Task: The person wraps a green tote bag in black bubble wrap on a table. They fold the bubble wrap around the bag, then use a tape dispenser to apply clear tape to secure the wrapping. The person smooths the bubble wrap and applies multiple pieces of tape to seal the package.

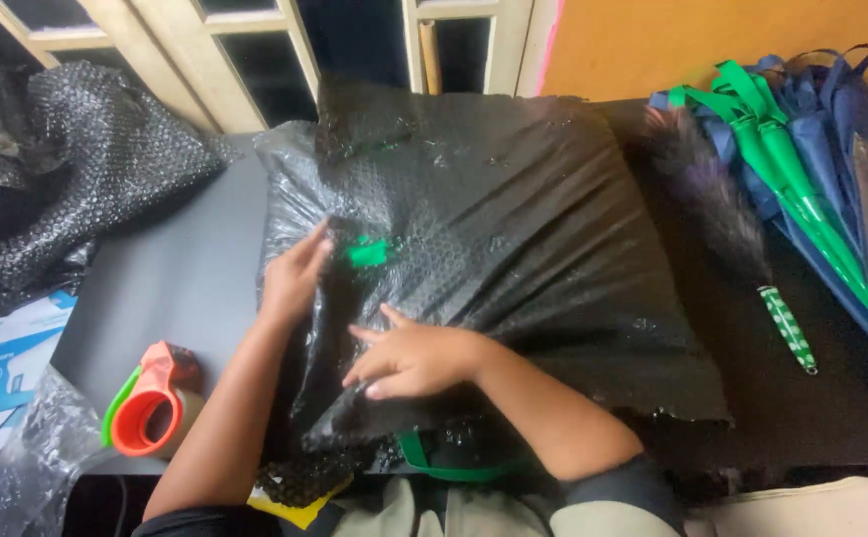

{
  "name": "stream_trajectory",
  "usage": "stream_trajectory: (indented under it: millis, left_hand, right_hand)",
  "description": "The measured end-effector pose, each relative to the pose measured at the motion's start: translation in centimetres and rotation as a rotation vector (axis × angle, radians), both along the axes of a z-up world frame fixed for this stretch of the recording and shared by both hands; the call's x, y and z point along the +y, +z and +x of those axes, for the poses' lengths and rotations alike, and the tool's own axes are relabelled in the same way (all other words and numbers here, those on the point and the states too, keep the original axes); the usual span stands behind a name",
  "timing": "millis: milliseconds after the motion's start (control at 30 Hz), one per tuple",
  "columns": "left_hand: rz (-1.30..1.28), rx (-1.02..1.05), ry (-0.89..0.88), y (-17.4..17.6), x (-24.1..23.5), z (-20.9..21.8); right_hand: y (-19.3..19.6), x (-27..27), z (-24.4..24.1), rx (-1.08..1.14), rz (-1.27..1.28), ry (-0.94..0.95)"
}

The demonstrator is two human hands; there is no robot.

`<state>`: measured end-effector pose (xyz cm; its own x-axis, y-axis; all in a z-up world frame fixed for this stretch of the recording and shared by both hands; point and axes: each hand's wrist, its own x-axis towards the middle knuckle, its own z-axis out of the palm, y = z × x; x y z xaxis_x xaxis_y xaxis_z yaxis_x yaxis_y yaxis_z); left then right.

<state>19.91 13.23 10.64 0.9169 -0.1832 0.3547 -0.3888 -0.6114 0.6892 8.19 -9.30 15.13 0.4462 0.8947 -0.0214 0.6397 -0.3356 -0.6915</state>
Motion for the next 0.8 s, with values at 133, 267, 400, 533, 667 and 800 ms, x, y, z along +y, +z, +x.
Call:
stream_trajectory:
  millis: [133, 267, 400, 533, 667, 800]
  left_hand:
    - [0.178, -0.041, -0.134, 1.5, -0.6, -0.6]
    - [0.369, -0.337, -0.158, -2.6, -0.2, 1.3]
    - [0.375, -0.245, -0.122, -2.0, 0.1, 0.4]
    - [0.394, -0.219, -0.153, -2.1, 0.3, 0.7]
    - [0.386, -0.325, -0.193, -2.3, 0.4, 0.8]
    - [0.207, -0.168, -0.207, 1.3, 0.1, -1.7]
  right_hand:
    - [0.1, 0.1, -0.8, -0.090, 0.008, -0.066]
    - [0.3, 1.4, -2.8, -0.330, -0.081, -0.166]
    - [0.0, 0.4, -4.1, -0.396, 0.045, -0.223]
    - [2.6, -3.2, -4.3, -0.296, 0.377, -0.359]
    - [4.8, -6.5, -0.7, -0.465, 0.294, -0.647]
    - [2.2, -6.2, 6.4, -0.456, 0.054, -0.716]
